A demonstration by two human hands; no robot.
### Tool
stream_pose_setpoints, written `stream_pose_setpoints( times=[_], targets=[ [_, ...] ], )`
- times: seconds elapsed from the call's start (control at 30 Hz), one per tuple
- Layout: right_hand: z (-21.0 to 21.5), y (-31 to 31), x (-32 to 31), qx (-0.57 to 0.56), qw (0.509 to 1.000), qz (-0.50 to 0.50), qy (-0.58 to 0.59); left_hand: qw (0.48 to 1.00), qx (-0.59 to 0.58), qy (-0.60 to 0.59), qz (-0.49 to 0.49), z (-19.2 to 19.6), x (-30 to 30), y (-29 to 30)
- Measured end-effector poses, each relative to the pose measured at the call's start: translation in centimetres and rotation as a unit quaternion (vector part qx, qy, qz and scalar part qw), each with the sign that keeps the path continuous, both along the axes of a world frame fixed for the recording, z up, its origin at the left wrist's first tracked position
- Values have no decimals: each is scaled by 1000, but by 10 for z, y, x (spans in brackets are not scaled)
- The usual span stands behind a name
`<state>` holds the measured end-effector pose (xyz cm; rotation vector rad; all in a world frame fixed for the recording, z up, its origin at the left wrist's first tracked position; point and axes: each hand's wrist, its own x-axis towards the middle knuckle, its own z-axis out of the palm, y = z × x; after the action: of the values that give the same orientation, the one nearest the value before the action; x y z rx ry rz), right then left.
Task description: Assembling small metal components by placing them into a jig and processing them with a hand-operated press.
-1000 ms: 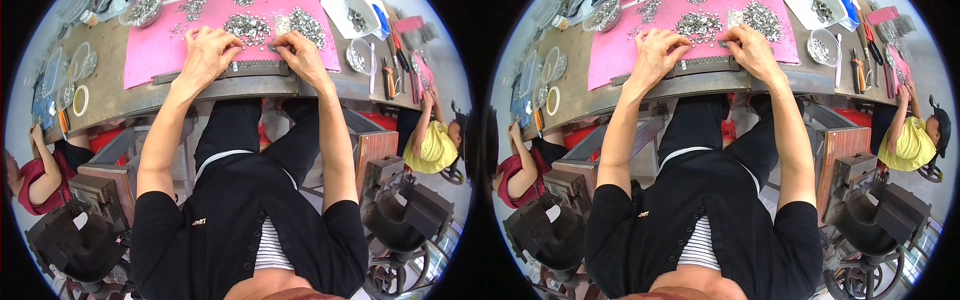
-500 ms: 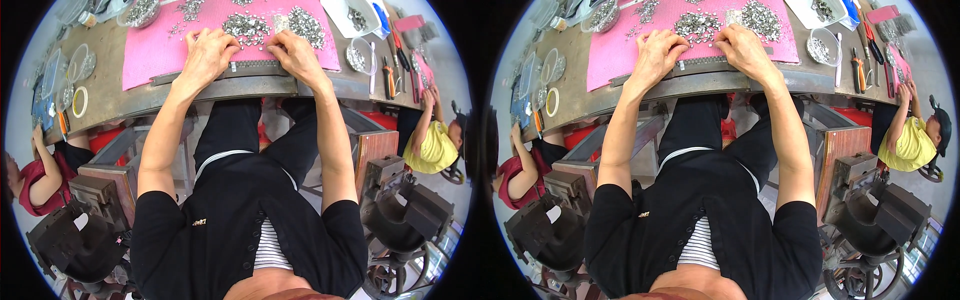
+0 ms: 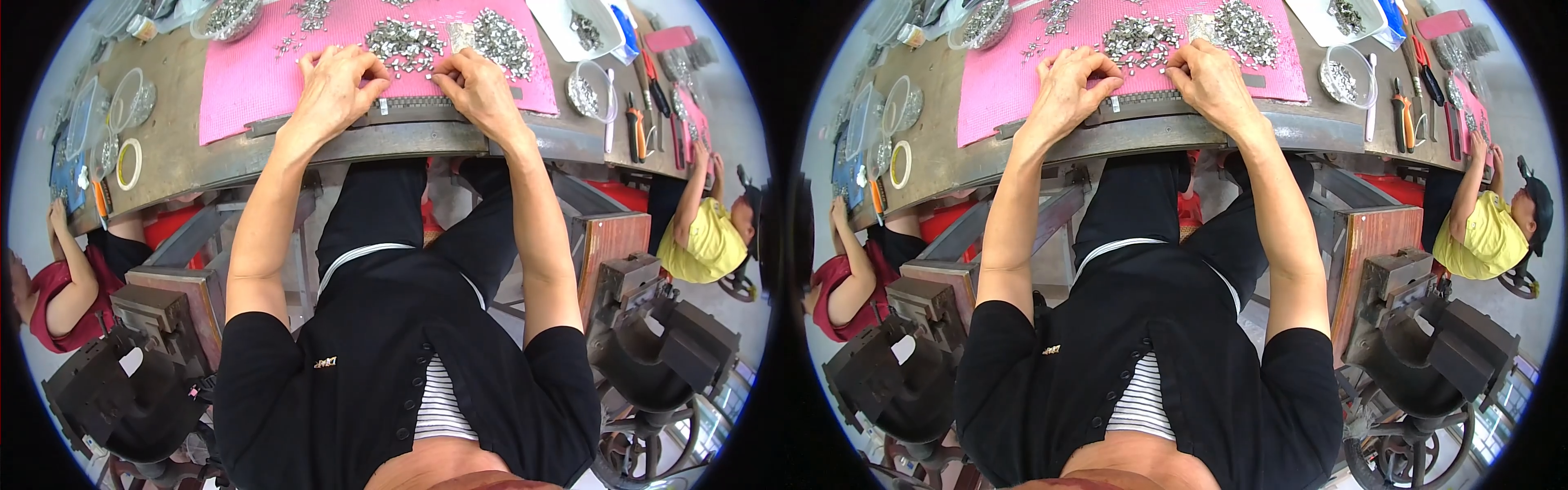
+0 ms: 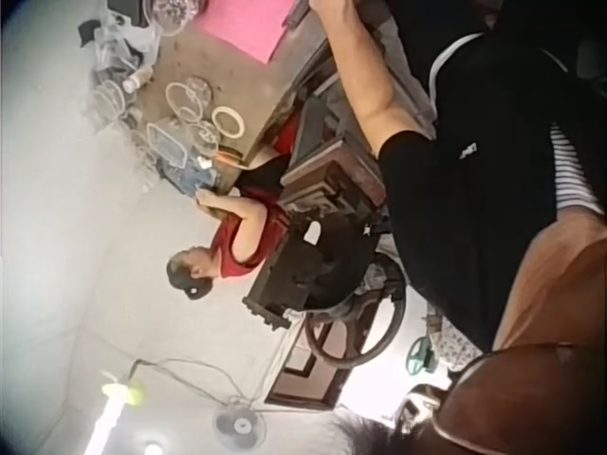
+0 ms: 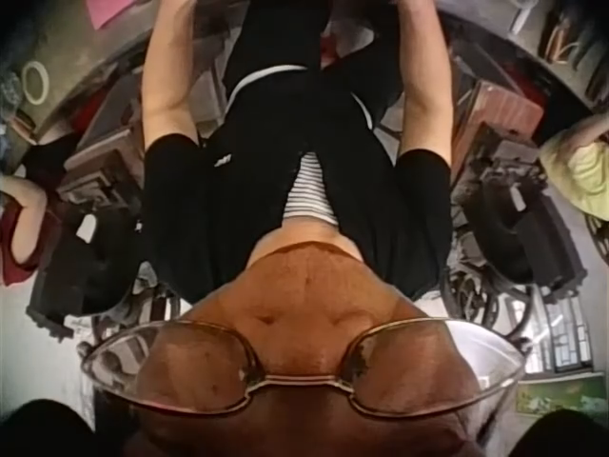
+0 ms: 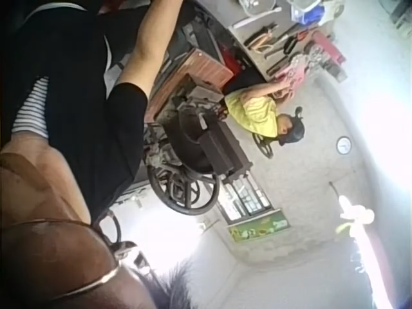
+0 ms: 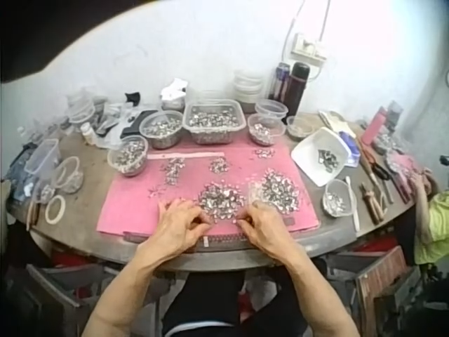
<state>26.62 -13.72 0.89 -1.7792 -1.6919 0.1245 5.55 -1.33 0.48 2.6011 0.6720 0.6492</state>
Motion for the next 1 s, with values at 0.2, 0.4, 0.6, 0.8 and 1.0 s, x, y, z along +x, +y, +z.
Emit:
stream_pose_setpoints(
  times=[0.2, 0.4, 0.6, 0.8, 1.0],
  targets=[
    [-1, 3, 0, 12, 999, 37, -2, 1000, -14, -27, -3, -2, 0, -2],
    [0, 8, 3, 14, 997, 63, -35, 999, 33, -10, 0, 0, 0, -3],
    [8, -5, -24, 66, 995, 73, 11, 997, 2, -76, -27, 2, -18, -23],
    [-9, -10, -49, 121, 989, 74, -38, 991, 17, -131, -29, -10, -16, -32],
    [-13, -11, -51, 127, 989, 62, -47, 990, -9, -131, -50, -10, -19, -26]
  ],
)
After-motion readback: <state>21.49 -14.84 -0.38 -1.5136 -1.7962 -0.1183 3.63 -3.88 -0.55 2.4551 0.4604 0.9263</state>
